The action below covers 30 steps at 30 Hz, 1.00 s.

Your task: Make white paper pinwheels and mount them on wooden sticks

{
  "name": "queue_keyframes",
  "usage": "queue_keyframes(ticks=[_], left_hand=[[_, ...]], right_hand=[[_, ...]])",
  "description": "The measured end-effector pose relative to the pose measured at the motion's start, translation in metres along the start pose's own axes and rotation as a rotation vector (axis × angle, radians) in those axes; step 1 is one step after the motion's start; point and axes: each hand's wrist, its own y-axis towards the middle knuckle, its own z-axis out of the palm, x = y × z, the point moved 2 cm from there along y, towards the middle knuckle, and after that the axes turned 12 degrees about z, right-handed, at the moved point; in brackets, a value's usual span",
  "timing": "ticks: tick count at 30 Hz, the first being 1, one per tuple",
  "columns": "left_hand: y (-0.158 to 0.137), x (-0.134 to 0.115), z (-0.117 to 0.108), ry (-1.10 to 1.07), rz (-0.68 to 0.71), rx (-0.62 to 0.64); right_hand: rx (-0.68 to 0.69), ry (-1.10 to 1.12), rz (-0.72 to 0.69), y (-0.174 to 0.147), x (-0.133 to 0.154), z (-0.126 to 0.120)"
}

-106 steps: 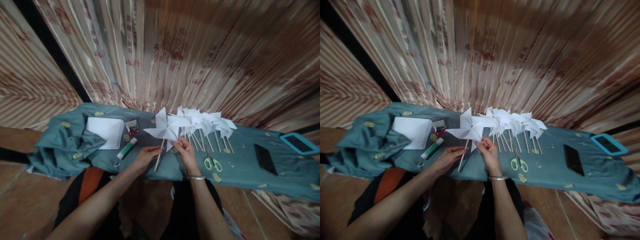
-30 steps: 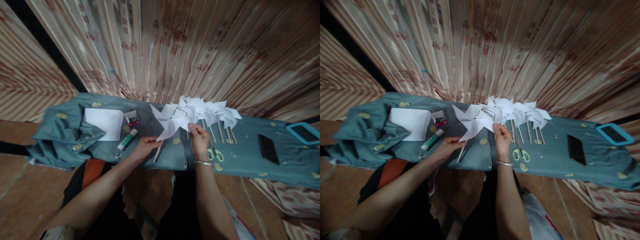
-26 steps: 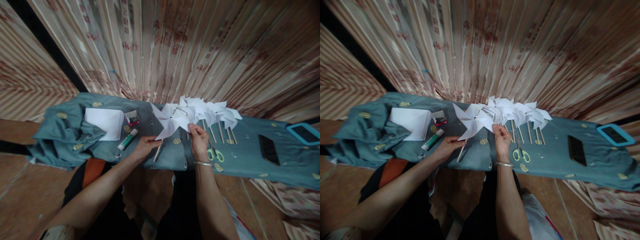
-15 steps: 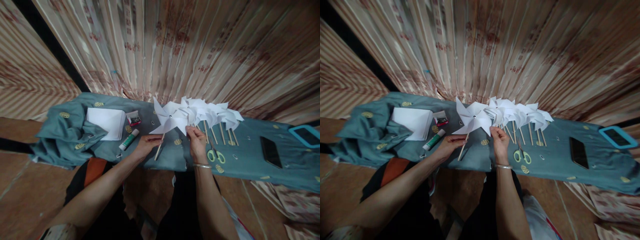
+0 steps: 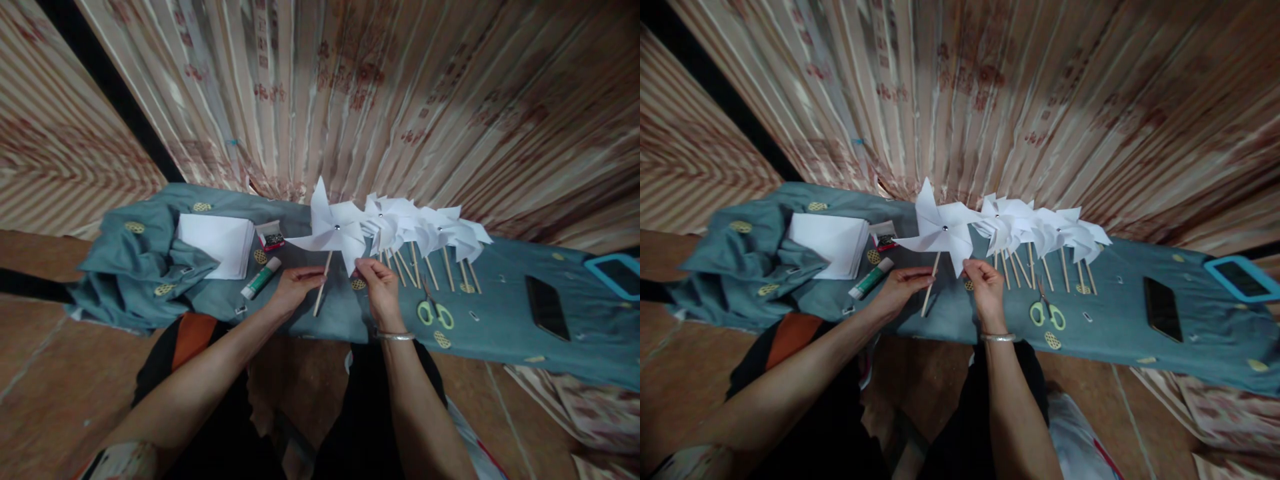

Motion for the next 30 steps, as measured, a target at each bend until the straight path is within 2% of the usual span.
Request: queue_keyframes(ticks=[8,23,30], left_hand=[[0.001,-0.001,0.002,-0.019,-0.004,0.023],[0.000,0.001,0.003,-0.040,-0.001,0.040],[0.000,0.003,0.004,-0.030,0.011,0.088]], right_hand=[[0.027,-0.020,0.054,-0.005,-0.005,0.010],[0.113,0.038,0.087,-0.010,-0.007,0.019],[0.161,0.039,0.078,-0.011,-0.010,0.023]])
